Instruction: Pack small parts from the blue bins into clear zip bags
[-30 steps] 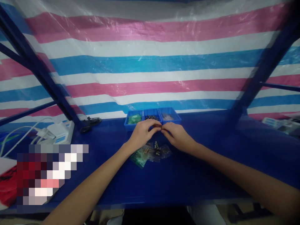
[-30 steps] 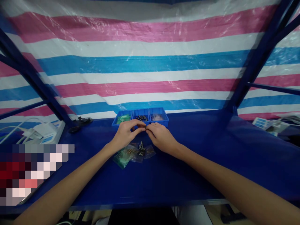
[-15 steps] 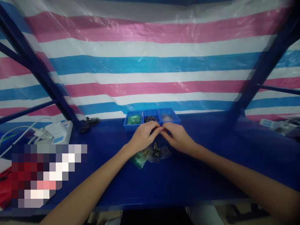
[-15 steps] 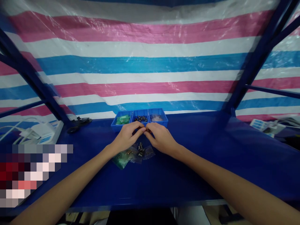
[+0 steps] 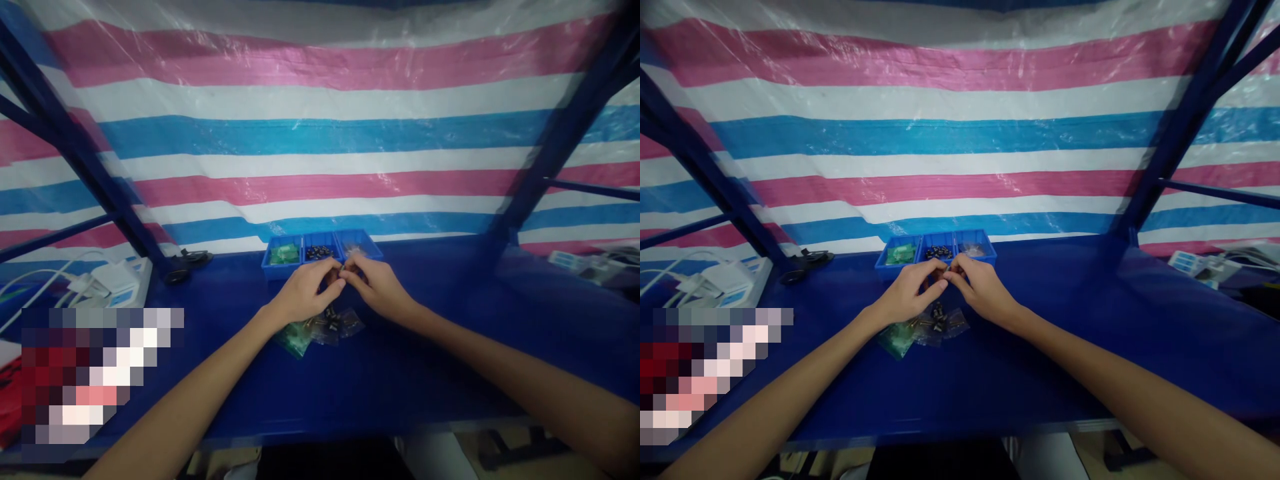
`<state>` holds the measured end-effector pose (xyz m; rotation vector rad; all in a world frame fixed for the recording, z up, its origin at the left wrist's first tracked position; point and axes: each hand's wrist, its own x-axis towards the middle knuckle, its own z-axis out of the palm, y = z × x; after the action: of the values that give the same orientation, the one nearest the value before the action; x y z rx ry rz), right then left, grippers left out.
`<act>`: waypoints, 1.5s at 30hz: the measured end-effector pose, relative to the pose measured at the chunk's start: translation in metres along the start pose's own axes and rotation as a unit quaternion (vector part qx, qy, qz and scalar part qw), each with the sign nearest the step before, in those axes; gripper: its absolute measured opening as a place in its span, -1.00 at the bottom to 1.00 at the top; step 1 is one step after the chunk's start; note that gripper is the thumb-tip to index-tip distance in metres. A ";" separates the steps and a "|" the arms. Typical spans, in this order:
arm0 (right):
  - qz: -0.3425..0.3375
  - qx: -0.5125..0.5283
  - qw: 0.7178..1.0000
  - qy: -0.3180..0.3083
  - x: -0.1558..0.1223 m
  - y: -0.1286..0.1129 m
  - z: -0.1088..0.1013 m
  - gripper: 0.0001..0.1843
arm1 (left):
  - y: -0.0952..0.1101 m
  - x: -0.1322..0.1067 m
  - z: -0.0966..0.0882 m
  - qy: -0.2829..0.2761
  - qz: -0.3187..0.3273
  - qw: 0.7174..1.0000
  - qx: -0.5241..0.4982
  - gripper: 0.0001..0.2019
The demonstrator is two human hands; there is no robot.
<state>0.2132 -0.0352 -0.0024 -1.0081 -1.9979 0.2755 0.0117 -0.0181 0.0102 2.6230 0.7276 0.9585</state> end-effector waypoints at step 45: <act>0.028 0.010 1.000 0.006 0.089 0.023 0.004 -0.98 | -0.025 0.001 -0.010 0.008 -0.082 0.982 0.168 -0.71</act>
<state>0.1958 0.0468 0.0368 -1.0516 -1.9545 0.3177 -0.0031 0.0044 0.0085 2.7790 1.1821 0.8746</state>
